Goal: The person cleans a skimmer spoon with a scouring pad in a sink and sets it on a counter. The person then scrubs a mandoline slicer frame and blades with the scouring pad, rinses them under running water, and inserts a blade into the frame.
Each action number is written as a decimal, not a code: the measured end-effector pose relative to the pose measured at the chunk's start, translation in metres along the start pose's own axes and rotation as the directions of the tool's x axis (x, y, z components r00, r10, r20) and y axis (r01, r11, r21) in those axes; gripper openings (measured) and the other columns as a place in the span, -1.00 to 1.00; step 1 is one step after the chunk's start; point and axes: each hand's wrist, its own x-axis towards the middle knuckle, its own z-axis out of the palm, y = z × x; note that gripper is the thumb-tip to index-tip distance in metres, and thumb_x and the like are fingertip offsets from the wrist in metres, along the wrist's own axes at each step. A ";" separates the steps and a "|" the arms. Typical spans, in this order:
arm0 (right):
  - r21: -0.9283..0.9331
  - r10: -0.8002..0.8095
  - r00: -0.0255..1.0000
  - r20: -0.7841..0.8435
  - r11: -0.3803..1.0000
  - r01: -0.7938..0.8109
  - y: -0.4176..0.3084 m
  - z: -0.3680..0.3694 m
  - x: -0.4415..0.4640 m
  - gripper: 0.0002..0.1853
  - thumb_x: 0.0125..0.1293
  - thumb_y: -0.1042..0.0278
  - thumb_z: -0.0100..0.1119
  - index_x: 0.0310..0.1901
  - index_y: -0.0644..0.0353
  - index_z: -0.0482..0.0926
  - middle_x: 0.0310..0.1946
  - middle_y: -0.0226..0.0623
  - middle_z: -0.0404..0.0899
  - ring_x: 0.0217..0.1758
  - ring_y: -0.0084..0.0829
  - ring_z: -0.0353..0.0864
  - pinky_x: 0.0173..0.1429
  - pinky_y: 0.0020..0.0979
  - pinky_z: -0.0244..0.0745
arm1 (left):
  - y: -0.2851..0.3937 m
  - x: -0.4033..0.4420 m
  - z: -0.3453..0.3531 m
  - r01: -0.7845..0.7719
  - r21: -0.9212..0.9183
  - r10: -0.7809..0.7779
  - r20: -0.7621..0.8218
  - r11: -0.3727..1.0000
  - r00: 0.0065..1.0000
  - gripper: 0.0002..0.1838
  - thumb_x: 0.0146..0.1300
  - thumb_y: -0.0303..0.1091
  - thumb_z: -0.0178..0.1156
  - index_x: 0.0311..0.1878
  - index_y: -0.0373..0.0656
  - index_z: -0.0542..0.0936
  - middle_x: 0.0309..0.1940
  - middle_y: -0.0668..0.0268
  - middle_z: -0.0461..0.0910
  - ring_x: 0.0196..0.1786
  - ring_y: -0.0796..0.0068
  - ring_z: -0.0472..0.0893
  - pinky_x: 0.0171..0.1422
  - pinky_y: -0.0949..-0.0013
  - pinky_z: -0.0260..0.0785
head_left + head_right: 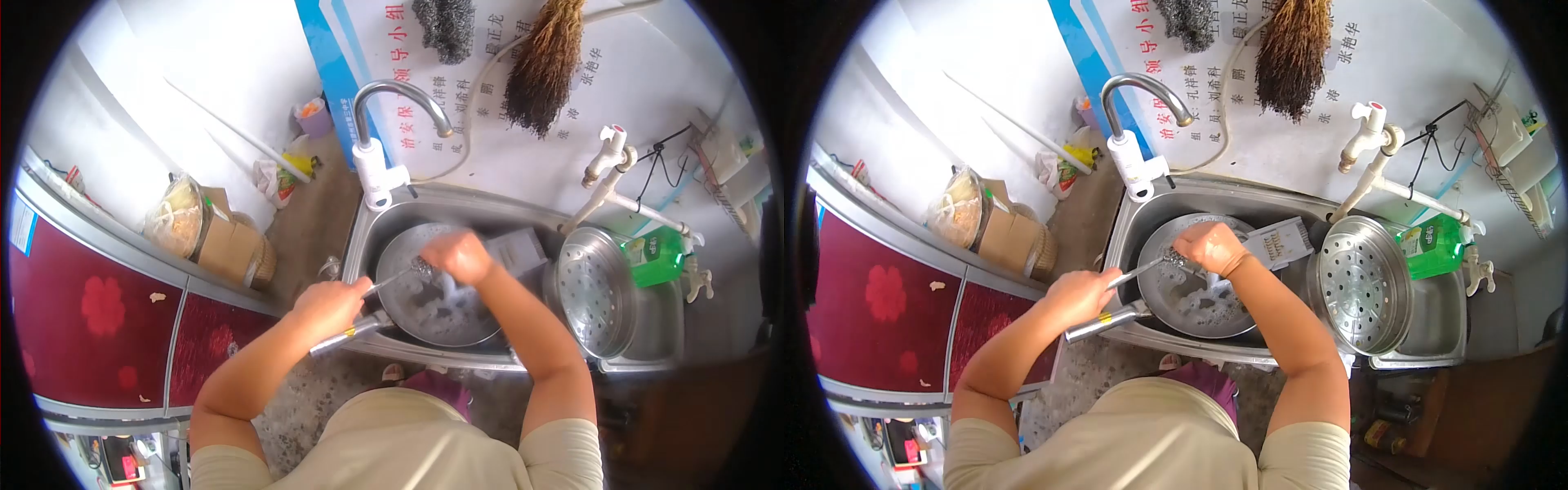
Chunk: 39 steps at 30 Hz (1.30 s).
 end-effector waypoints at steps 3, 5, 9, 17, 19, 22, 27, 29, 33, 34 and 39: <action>0.074 -0.042 0.992 -0.116 0.996 0.051 0.004 -0.001 0.003 -0.85 -0.09 0.40 0.04 -0.40 0.12 0.51 -0.53 -0.29 0.48 -0.49 -0.28 0.51 -0.49 -0.34 0.40 | -0.002 0.001 -0.011 0.043 -0.009 -0.043 0.071 0.999 0.997 -0.80 0.17 -0.33 -0.01 -0.15 -0.12 0.33 -0.52 0.07 0.52 -0.37 0.01 0.53 -0.32 0.03 0.33; 0.104 -0.035 0.981 -0.193 0.993 0.056 0.006 -0.004 0.004 -0.82 -0.09 0.41 0.04 -0.37 0.13 0.52 -0.48 -0.28 0.52 -0.46 -0.28 0.53 -0.47 -0.36 0.42 | -0.007 0.001 -0.011 0.067 -0.045 -0.062 0.098 0.997 0.993 -0.76 0.16 -0.33 0.01 -0.10 -0.09 0.32 -0.49 0.06 0.52 -0.34 0.00 0.52 -0.29 0.02 0.33; 0.044 0.037 0.977 -0.210 0.999 -0.028 0.007 0.000 -0.002 -0.79 -0.11 0.45 0.07 -0.34 0.03 0.52 -0.36 -0.43 0.57 -0.32 -0.38 0.58 -0.31 -0.45 0.50 | -0.018 0.004 -0.005 0.089 -0.090 -0.079 0.116 0.992 0.990 -0.73 0.15 -0.31 0.03 -0.08 -0.10 0.34 -0.45 0.05 0.53 -0.31 0.00 0.52 -0.27 0.03 0.33; 0.756 0.932 0.361 -0.030 0.257 -0.601 0.042 0.018 -0.045 -0.75 0.04 0.60 0.15 -0.19 0.28 0.45 -0.33 -0.17 0.55 -0.26 -0.33 0.57 -0.15 -0.46 0.42 | -0.050 0.008 0.021 0.168 -0.352 -0.162 0.045 0.921 0.986 -0.76 0.12 -0.28 0.12 -0.18 -0.16 0.41 -0.46 0.02 0.51 -0.34 -0.02 0.51 -0.28 0.17 0.31; 0.653 0.924 0.361 -0.122 0.349 -0.672 0.039 0.032 -0.045 -0.70 0.06 0.52 0.18 -0.14 0.30 0.40 -0.29 -0.10 0.53 -0.21 -0.28 0.55 -0.10 -0.39 0.41 | -0.053 0.022 0.043 0.144 -0.384 -0.160 -0.011 0.912 0.987 -0.74 0.13 -0.27 0.12 -0.19 -0.20 0.40 -0.45 -0.01 0.51 -0.34 -0.03 0.51 -0.27 0.16 0.31; 0.559 0.928 0.357 -0.107 0.353 -0.751 0.044 0.066 -0.061 -0.55 0.00 0.43 0.27 -0.07 0.26 0.30 -0.16 0.00 0.44 -0.11 -0.12 0.48 -0.06 -0.26 0.37 | -0.039 0.041 0.039 0.302 -0.556 -0.202 0.235 0.775 0.951 -0.75 0.24 -0.18 0.02 -0.19 -0.17 0.40 -0.68 0.23 0.36 -0.64 0.35 0.43 -0.57 0.32 0.24; 0.359 0.900 0.430 0.079 0.376 -0.854 0.043 0.085 -0.065 -0.53 -0.08 0.44 0.31 -0.11 0.14 0.33 -0.12 -0.04 0.36 -0.11 -0.02 0.42 -0.06 -0.19 0.36 | -0.044 0.064 0.054 0.661 -0.640 -0.200 0.642 0.393 0.740 -0.67 0.32 -0.05 -0.15 -0.18 -0.12 0.40 -0.75 0.41 0.18 -0.80 0.62 0.16 -0.75 0.48 0.09; 0.297 0.902 0.386 0.192 0.321 -0.899 0.041 0.094 -0.061 -0.55 -0.10 0.45 0.31 -0.13 0.11 0.35 -0.11 -0.07 0.35 -0.08 -0.02 0.40 -0.03 -0.18 0.35 | -0.044 0.072 0.055 0.716 -0.587 -0.169 0.717 0.378 0.676 -0.62 0.33 -0.01 -0.19 -0.18 -0.15 0.40 -0.75 0.39 0.20 -0.81 0.60 0.18 -0.76 0.47 0.09; 0.136 0.787 0.603 0.129 0.589 -0.797 0.034 0.152 -0.070 -0.50 -0.01 0.34 0.20 0.03 0.19 0.37 0.01 0.07 0.34 0.06 0.00 0.34 0.14 -0.21 0.27 | -0.042 0.085 0.062 0.761 -0.505 -0.077 0.812 0.407 0.579 -0.54 0.32 0.03 -0.22 -0.20 -0.24 0.40 -0.75 0.33 0.26 -0.80 0.56 0.25 -0.77 0.44 0.13; 0.035 0.746 0.651 0.142 0.653 -0.756 0.023 0.166 -0.073 -0.47 0.06 0.33 0.09 0.12 0.23 0.31 0.11 0.11 0.24 0.20 0.06 0.19 0.27 -0.16 0.11 | -0.043 0.087 0.067 0.754 -0.506 -0.071 0.810 0.419 0.582 -0.52 0.32 0.03 -0.22 -0.22 -0.28 0.39 -0.74 0.30 0.29 -0.80 0.52 0.28 -0.77 0.40 0.15; 0.214 0.705 0.512 0.492 0.472 -0.855 -0.006 0.183 -0.071 -0.39 0.15 0.37 -0.08 0.26 0.31 0.05 0.27 0.12 -0.04 0.33 0.07 -0.07 0.38 -0.15 -0.16 | -0.036 0.091 0.072 0.719 -0.431 -0.182 0.776 0.545 0.603 -0.49 0.33 0.00 -0.23 -0.30 -0.35 0.41 -0.72 0.27 0.30 -0.78 0.44 0.31 -0.75 0.36 0.19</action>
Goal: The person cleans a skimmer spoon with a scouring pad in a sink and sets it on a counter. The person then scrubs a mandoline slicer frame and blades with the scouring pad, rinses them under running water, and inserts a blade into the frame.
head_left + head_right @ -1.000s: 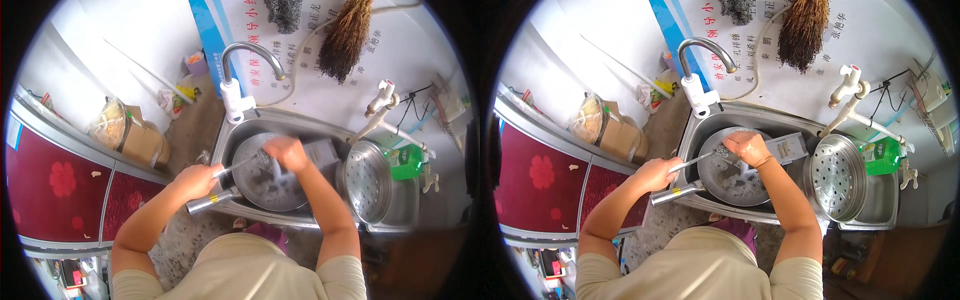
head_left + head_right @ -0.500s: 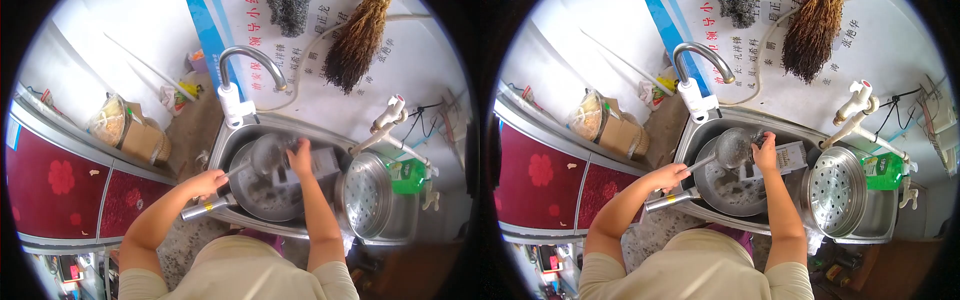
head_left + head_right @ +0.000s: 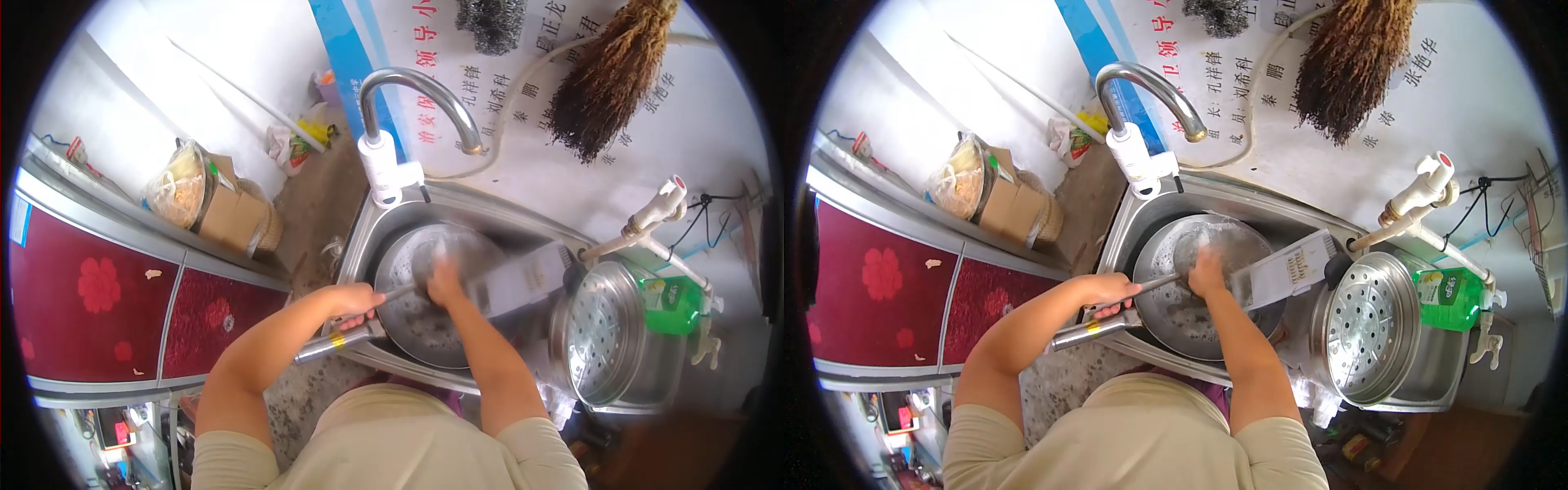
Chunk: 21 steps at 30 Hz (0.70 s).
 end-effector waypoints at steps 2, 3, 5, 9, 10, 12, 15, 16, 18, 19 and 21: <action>0.075 -0.105 0.974 0.202 0.993 0.092 -0.023 -0.017 -0.012 -0.38 0.20 0.35 -0.12 0.28 0.31 -0.02 0.30 0.10 -0.10 0.36 0.03 -0.11 0.40 -0.17 -0.22 | 0.001 0.002 -0.001 0.000 0.028 0.001 -0.026 1.000 1.000 -0.49 0.33 0.00 -0.22 -0.32 -0.36 0.40 -0.74 0.29 0.28 -0.80 0.45 0.30 -0.76 0.36 0.17; 0.450 -0.173 0.969 0.176 0.890 0.077 -0.025 -0.009 -0.015 -0.39 0.26 0.33 -0.17 0.31 0.28 -0.07 0.32 0.10 -0.15 0.39 -0.05 -0.15 0.41 -0.20 -0.27 | 0.001 0.001 -0.002 0.009 0.037 -0.008 -0.029 0.999 1.000 -0.49 0.33 0.00 -0.22 -0.34 -0.37 0.40 -0.74 0.29 0.29 -0.80 0.45 0.30 -0.76 0.36 0.17; 0.407 -0.283 0.944 0.168 0.892 0.195 -0.020 -0.009 -0.015 -0.40 0.29 0.30 -0.19 0.32 0.21 -0.08 0.33 0.05 -0.14 0.38 -0.04 -0.14 0.41 -0.21 -0.26 | 0.003 0.002 -0.004 0.017 0.057 -0.015 -0.038 0.998 0.999 -0.48 0.33 0.00 -0.22 -0.36 -0.37 0.41 -0.74 0.29 0.28 -0.80 0.44 0.30 -0.75 0.34 0.17; -0.290 -0.171 0.985 -0.021 0.944 0.158 -0.008 -0.004 -0.001 -0.44 0.31 0.31 -0.21 0.33 0.06 -0.04 0.34 -0.04 -0.11 0.37 -0.02 -0.10 0.40 -0.21 -0.22 | 0.004 0.003 -0.004 0.022 0.110 -0.016 -0.052 0.994 0.999 -0.47 0.34 -0.01 -0.22 -0.37 -0.38 0.41 -0.75 0.27 0.28 -0.80 0.42 0.30 -0.74 0.33 0.16; -0.258 -0.108 0.991 -0.077 0.962 0.084 -0.006 -0.007 0.003 -0.43 0.26 0.34 -0.17 0.31 0.05 0.01 0.33 -0.04 -0.10 0.36 -0.06 -0.07 0.39 -0.18 -0.17 | 0.004 0.003 -0.003 0.022 0.126 -0.015 -0.054 0.992 0.998 -0.47 0.34 -0.01 -0.22 -0.37 -0.39 0.41 -0.75 0.26 0.29 -0.80 0.41 0.31 -0.73 0.33 0.16; -0.183 0.030 0.983 -0.182 0.981 -0.064 -0.003 -0.013 0.007 -0.40 0.16 0.41 -0.08 0.28 0.03 0.11 0.33 -0.05 -0.08 0.36 -0.12 -0.02 0.36 -0.14 -0.06 | 0.001 0.003 -0.002 0.012 0.137 -0.003 -0.066 0.990 0.998 -0.47 0.34 -0.01 -0.21 -0.36 -0.41 0.41 -0.77 0.25 0.29 -0.81 0.40 0.31 -0.74 0.32 0.15; -0.300 0.122 0.969 -0.213 0.936 -0.184 0.000 -0.003 0.004 -0.47 0.13 0.44 -0.08 0.21 0.08 0.23 0.30 -0.08 0.02 0.28 -0.15 0.17 0.27 -0.16 0.14 | -0.002 0.005 -0.002 0.002 0.182 0.012 -0.077 0.983 0.997 -0.46 0.34 -0.02 -0.20 -0.34 -0.44 0.41 -0.78 0.24 0.29 -0.83 0.38 0.31 -0.74 0.30 0.15; -0.253 0.160 0.984 -0.080 0.951 -0.176 -0.004 -0.006 0.002 -0.47 0.12 0.44 -0.08 0.20 0.09 0.23 0.28 -0.07 0.06 0.24 -0.14 0.22 0.23 -0.17 0.19 | -0.002 0.006 -0.001 -0.003 0.201 0.019 -0.078 0.979 0.997 -0.46 0.34 -0.03 -0.20 -0.33 -0.45 0.41 -0.79 0.24 0.28 -0.83 0.37 0.31 -0.74 0.30 0.15; -0.154 0.207 0.960 0.189 0.972 -0.180 -0.023 -0.009 -0.002 -0.48 0.10 0.44 -0.08 0.18 0.12 0.25 0.24 -0.07 0.16 0.17 -0.11 0.32 0.17 -0.19 0.28 | -0.002 0.008 0.001 -0.005 0.212 0.026 -0.095 0.977 0.995 -0.47 0.33 -0.03 -0.18 -0.34 -0.45 0.42 -0.81 0.25 0.27 -0.84 0.37 0.30 -0.74 0.28 0.15; -0.023 0.108 0.988 0.110 0.994 -0.107 -0.031 -0.002 -0.011 -0.48 0.13 0.49 -0.13 0.20 0.14 0.22 0.20 -0.02 0.21 0.20 -0.08 0.28 0.22 -0.23 0.22 | -0.002 0.008 0.002 -0.008 0.219 0.031 -0.105 0.976 0.994 -0.47 0.33 -0.04 -0.18 -0.35 -0.46 0.42 -0.81 0.25 0.26 -0.85 0.37 0.30 -0.75 0.28 0.14; 0.176 -0.082 0.997 0.002 0.981 0.081 -0.056 -0.003 -0.031 -0.48 0.13 0.60 -0.18 0.19 0.15 0.23 0.15 0.02 0.26 0.24 -0.05 0.22 0.27 -0.26 0.17 | -0.001 0.008 0.001 -0.001 0.179 0.020 -0.108 0.984 0.994 -0.49 0.32 -0.05 -0.15 -0.39 -0.44 0.42 -0.79 0.23 0.29 -0.83 0.38 0.31 -0.76 0.28 0.16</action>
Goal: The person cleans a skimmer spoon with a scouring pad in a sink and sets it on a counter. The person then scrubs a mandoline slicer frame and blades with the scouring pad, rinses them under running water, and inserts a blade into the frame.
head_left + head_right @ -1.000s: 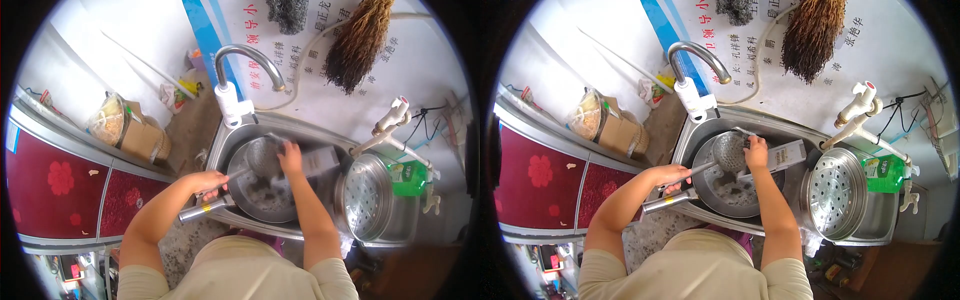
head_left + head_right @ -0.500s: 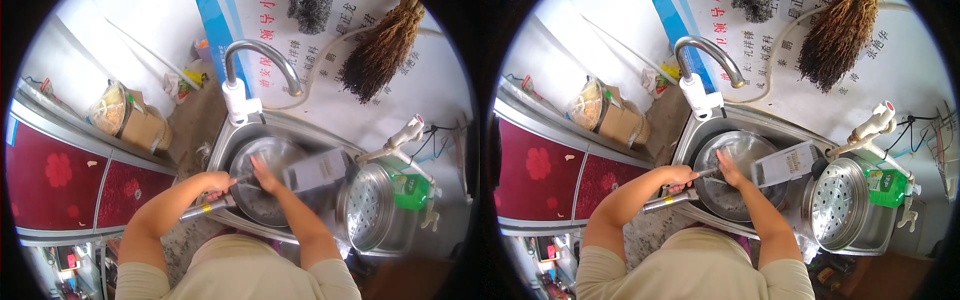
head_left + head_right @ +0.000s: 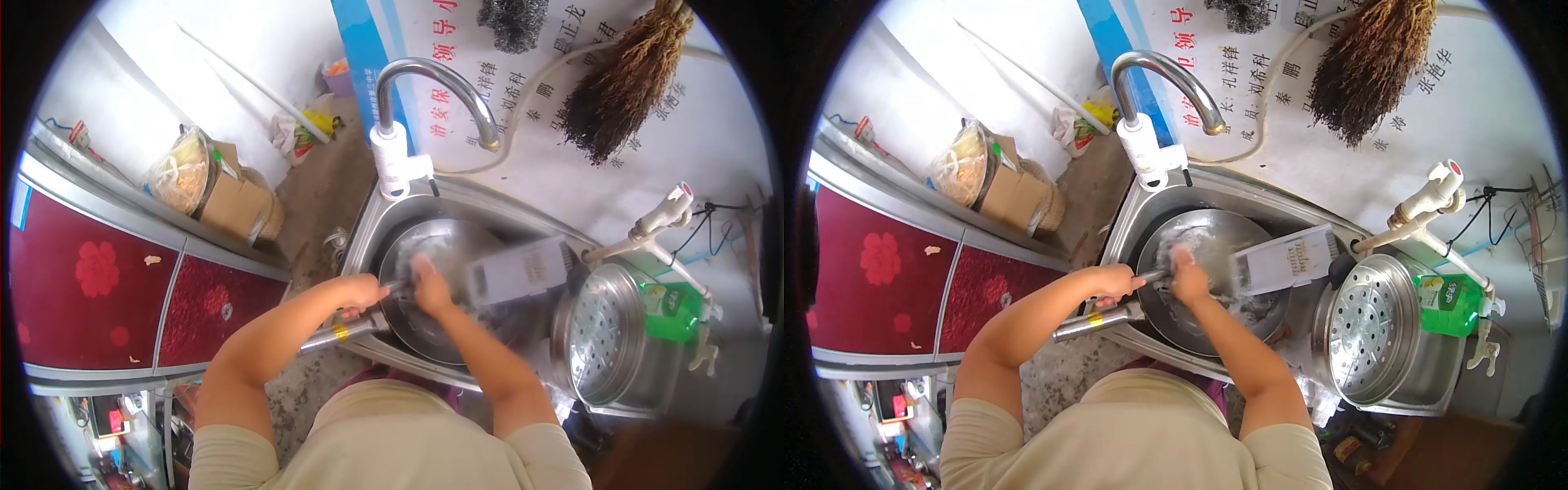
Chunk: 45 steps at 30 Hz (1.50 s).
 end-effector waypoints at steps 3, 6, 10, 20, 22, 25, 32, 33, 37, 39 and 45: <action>0.089 -0.349 0.932 -0.099 0.930 0.357 -0.048 -0.007 -0.019 -0.41 -0.01 0.65 -0.08 0.16 0.08 0.30 0.18 -0.12 0.27 0.20 -0.09 0.29 0.18 -0.24 0.29 | 0.003 -0.005 0.001 -0.022 -0.076 0.021 -0.016 0.997 1.000 -0.52 0.29 -0.08 -0.11 -0.43 -0.41 0.42 -0.75 0.20 0.33 -0.82 0.37 0.33 -0.76 0.29 0.19; 0.056 -0.344 0.936 -0.075 0.936 0.348 -0.069 -0.019 -0.026 -0.38 -0.02 0.67 -0.07 0.17 0.06 0.30 0.19 -0.14 0.25 0.24 -0.08 0.24 0.23 -0.26 0.25 | -0.002 -0.001 -0.002 -0.073 -0.042 0.071 -0.050 0.996 0.996 -0.55 0.27 -0.10 -0.08 -0.45 -0.40 0.42 -0.71 0.18 0.36 -0.79 0.36 0.35 -0.77 0.30 0.21; -0.192 -0.202 0.978 -0.052 0.963 0.188 -0.005 -0.019 -0.008 -0.39 0.00 0.65 -0.08 0.17 0.01 0.31 0.18 -0.14 0.26 0.23 -0.09 0.24 0.24 -0.26 0.23 | -0.006 -0.011 0.003 -0.126 0.260 0.177 -0.187 0.957 0.966 -0.66 0.24 -0.14 -0.02 -0.34 -0.31 0.46 -0.57 0.10 0.47 -0.57 0.23 0.48 -0.50 0.23 0.32; 0.246 0.165 0.737 -0.656 0.969 0.002 0.027 -0.089 0.005 -0.54 0.05 0.65 -0.09 0.05 0.15 0.41 -0.05 -0.05 0.45 0.03 -0.09 0.42 0.10 -0.26 0.31 | -0.009 -0.073 0.006 0.045 0.715 0.545 -0.571 0.698 0.614 -0.68 0.12 -0.34 0.03 -0.01 -0.06 0.48 -0.46 0.17 0.49 -0.41 0.20 0.56 -0.37 0.23 0.41; 0.165 0.087 0.713 -0.696 0.986 0.040 0.032 -0.095 0.004 -0.58 0.07 0.57 -0.01 0.03 0.12 0.42 -0.11 -0.05 0.47 -0.03 -0.08 0.45 0.04 -0.23 0.35 | -0.017 -0.072 0.011 0.083 0.780 0.641 -0.564 0.620 0.520 -0.64 0.08 -0.41 0.02 0.01 -0.03 0.47 -0.52 0.22 0.46 -0.46 0.25 0.55 -0.44 0.29 0.41; 0.041 0.156 0.837 -0.524 0.986 -0.159 0.035 -0.107 0.010 -0.61 0.08 0.50 0.03 0.01 0.09 0.44 -0.09 -0.06 0.47 -0.05 -0.08 0.45 0.01 -0.22 0.36 | -0.024 -0.073 0.015 0.086 0.843 0.698 -0.492 0.530 0.520 -0.59 0.04 -0.44 0.02 0.03 -0.02 0.46 -0.50 0.22 0.45 -0.44 0.26 0.56 -0.46 0.31 0.41; -0.490 -0.240 0.953 -0.184 0.863 0.123 0.090 -0.042 0.043 -0.70 0.03 0.43 0.05 -0.14 -0.01 0.53 -0.10 -0.18 0.48 0.05 -0.10 0.39 0.15 -0.15 0.24 | -0.037 -0.070 0.017 -0.076 0.721 0.575 -0.480 0.689 0.662 -0.54 0.12 -0.27 0.09 0.13 -0.06 0.37 -0.33 0.08 0.44 -0.35 0.11 0.54 -0.31 0.19 0.42; -0.490 -0.162 0.977 -0.136 0.868 0.075 0.087 -0.040 0.044 -0.71 0.03 0.43 0.04 -0.15 -0.01 0.54 -0.08 -0.20 0.48 0.08 -0.10 0.37 0.17 -0.15 0.22 | -0.041 -0.068 0.017 -0.104 0.689 0.550 -0.468 0.717 0.692 -0.54 0.13 -0.24 0.09 0.13 -0.08 0.36 -0.31 0.06 0.44 -0.33 0.08 0.54 -0.28 0.17 0.42; -0.473 0.079 0.989 -0.122 0.871 -0.128 0.077 -0.058 0.057 -0.73 0.03 0.39 0.11 -0.17 0.03 0.54 -0.09 -0.19 0.50 0.03 -0.16 0.44 0.10 -0.22 0.31 | -0.052 -0.061 0.019 -0.171 0.617 0.510 -0.429 0.768 0.746 -0.54 0.16 -0.17 0.07 0.11 -0.13 0.36 -0.26 0.01 0.47 -0.28 0.00 0.53 -0.19 0.13 0.40; -0.253 0.201 0.964 -0.173 0.937 -0.241 0.074 -0.060 0.060 -0.74 0.02 0.35 0.16 -0.18 0.05 0.55 -0.13 -0.18 0.52 -0.01 -0.19 0.48 0.04 -0.27 0.37 | -0.048 -0.062 0.020 -0.184 0.591 0.499 -0.429 0.786 0.753 -0.55 0.16 -0.16 0.06 0.09 -0.14 0.36 -0.29 -0.01 0.50 -0.26 0.01 0.53 -0.19 0.11 0.39; 0.221 -0.089 0.990 -0.110 0.969 0.111 0.000 -0.074 0.005 -0.76 -0.01 0.32 0.27 -0.27 0.10 0.54 0.00 -0.14 0.44 0.02 -0.16 0.43 0.07 -0.30 0.35 | -0.030 -0.068 0.014 -0.171 0.508 0.426 -0.441 0.844 0.790 -0.61 0.17 -0.17 0.05 0.02 -0.17 0.39 -0.33 -0.01 0.54 -0.23 0.04 0.54 -0.20 0.07 0.37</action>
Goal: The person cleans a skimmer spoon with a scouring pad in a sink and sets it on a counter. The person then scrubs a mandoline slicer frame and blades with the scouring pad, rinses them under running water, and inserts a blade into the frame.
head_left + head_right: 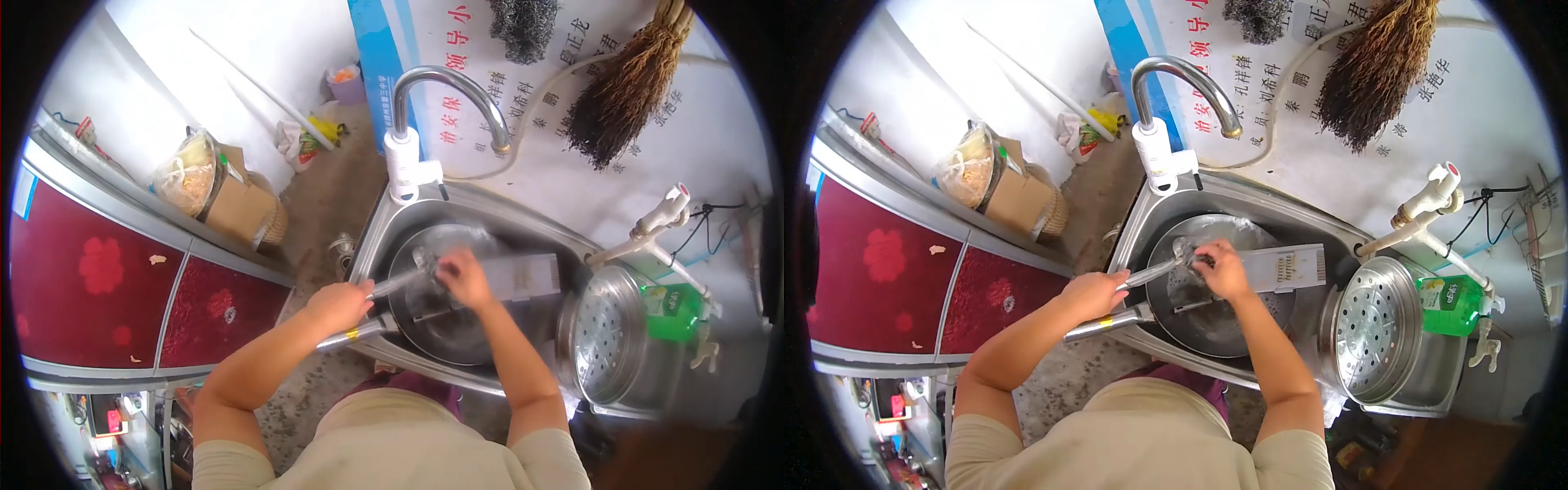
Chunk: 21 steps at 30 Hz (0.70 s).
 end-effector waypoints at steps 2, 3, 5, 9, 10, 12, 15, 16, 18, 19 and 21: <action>0.064 -0.102 0.993 0.057 0.993 0.098 0.000 0.005 -0.007 -0.77 -0.01 0.33 0.28 -0.29 0.10 0.52 0.09 -0.14 0.38 0.13 -0.14 0.36 0.13 -0.29 0.31 | 0.002 0.001 -0.002 0.004 -0.027 -0.004 0.036 1.000 0.999 -0.57 0.18 -0.16 0.05 0.07 -0.16 0.40 -0.28 -0.01 0.54 -0.20 0.03 0.54 -0.15 0.08 0.37; 0.121 -0.086 0.992 0.092 0.990 0.075 0.001 0.008 -0.005 -0.78 0.00 0.33 0.27 -0.30 0.10 0.49 0.16 -0.21 0.31 0.25 -0.13 0.23 0.22 -0.30 0.22 | 0.003 0.002 -0.003 -0.013 -0.042 0.015 0.038 0.999 0.999 -0.57 0.18 -0.16 0.04 0.07 -0.16 0.40 -0.27 -0.01 0.54 -0.20 0.02 0.53 -0.13 0.08 0.37; 0.072 0.027 0.991 0.132 0.997 -0.037 0.000 0.016 -0.005 -0.78 -0.01 0.34 0.28 -0.30 0.09 0.49 0.16 -0.25 0.32 0.29 -0.13 0.17 0.24 -0.30 0.19 | 0.003 0.004 -0.002 -0.027 -0.060 0.030 0.054 0.998 0.998 -0.58 0.18 -0.17 0.05 0.07 -0.17 0.41 -0.24 -0.01 0.54 -0.18 0.01 0.53 -0.10 0.09 0.36; -0.054 0.085 0.994 0.063 0.995 -0.082 -0.002 0.022 -0.010 -0.79 -0.02 0.38 0.28 -0.31 0.07 0.48 0.09 -0.32 0.41 0.28 -0.11 0.19 0.25 -0.31 0.18 | -0.002 0.013 0.010 -0.038 -0.116 0.045 0.058 0.992 0.997 -0.59 0.17 -0.18 0.06 0.05 -0.18 0.43 -0.21 -0.02 0.52 -0.14 0.01 0.51 -0.06 0.11 0.35; 0.010 0.175 0.984 0.019 0.984 -0.175 0.001 0.019 -0.007 -0.79 -0.01 0.38 0.27 -0.31 0.07 0.48 0.06 -0.31 0.44 0.26 -0.13 0.24 0.22 -0.34 0.21 | -0.003 0.013 0.012 -0.044 -0.141 0.051 0.045 0.989 0.998 -0.59 0.17 -0.18 0.07 0.04 -0.19 0.43 -0.20 -0.02 0.52 -0.12 0.01 0.51 -0.05 0.12 0.35; 0.148 0.355 0.934 -0.046 0.927 -0.345 0.013 0.011 0.000 -0.80 -0.01 0.38 0.26 -0.31 0.05 0.47 0.00 -0.30 0.50 0.21 -0.15 0.32 0.18 -0.39 0.26 | 0.002 0.010 0.013 -0.023 -0.173 0.032 0.052 0.985 0.998 -0.59 0.17 -0.19 0.08 0.03 -0.20 0.44 -0.20 -0.02 0.52 -0.11 0.01 0.50 -0.04 0.12 0.34; 0.175 0.060 0.998 -0.033 0.983 -0.054 0.024 0.024 0.001 -0.76 -0.08 0.55 0.26 -0.34 0.12 0.45 -0.13 -0.28 0.56 0.09 -0.33 0.45 0.07 -0.48 0.33 | -0.001 0.014 0.011 -0.022 -0.162 0.028 0.031 0.987 0.999 -0.59 0.16 -0.20 0.09 0.03 -0.21 0.44 -0.19 -0.02 0.52 -0.11 0.01 0.50 -0.04 0.12 0.34; 0.180 -0.071 0.997 -0.018 0.981 0.073 0.022 0.029 -0.001 -0.75 -0.10 0.59 0.26 -0.35 0.14 0.44 -0.13 -0.27 0.55 0.08 -0.36 0.46 0.06 -0.48 0.33 | -0.003 0.015 0.012 -0.027 -0.155 0.032 0.029 0.988 0.999 -0.59 0.16 -0.20 0.09 0.03 -0.21 0.43 -0.19 -0.02 0.52 -0.11 0.01 0.50 -0.04 0.13 0.34; 0.238 0.013 0.999 0.046 0.971 -0.024 0.020 0.026 -0.004 -0.74 -0.12 0.65 0.25 -0.38 0.18 0.42 -0.03 -0.25 0.50 0.13 -0.31 0.42 0.11 -0.48 0.29 | 0.000 0.013 0.013 0.001 -0.171 0.010 0.067 0.985 0.998 -0.59 0.16 -0.20 0.09 0.03 -0.21 0.44 -0.19 -0.02 0.52 -0.11 0.01 0.50 -0.04 0.13 0.34; 0.239 0.022 0.998 0.061 0.970 -0.036 0.019 0.023 -0.004 -0.74 -0.11 0.65 0.25 -0.38 0.18 0.41 0.00 -0.24 0.49 0.14 -0.30 0.41 0.12 -0.48 0.28 | 0.000 0.013 0.013 0.014 -0.175 0.000 0.080 0.984 0.997 -0.60 0.16 -0.20 0.09 0.03 -0.21 0.44 -0.20 -0.02 0.52 -0.11 0.01 0.51 -0.04 0.13 0.34; 0.256 0.034 0.996 0.084 0.965 -0.055 0.019 0.017 -0.003 -0.74 -0.12 0.64 0.25 -0.39 0.18 0.41 0.03 -0.25 0.47 0.15 -0.28 0.40 0.14 -0.48 0.27 | -0.005 0.015 0.019 -0.017 -0.182 0.027 0.053 0.983 0.998 -0.59 0.16 -0.21 0.09 0.03 -0.21 0.44 -0.20 -0.02 0.52 -0.12 0.01 0.51 -0.04 0.13 0.34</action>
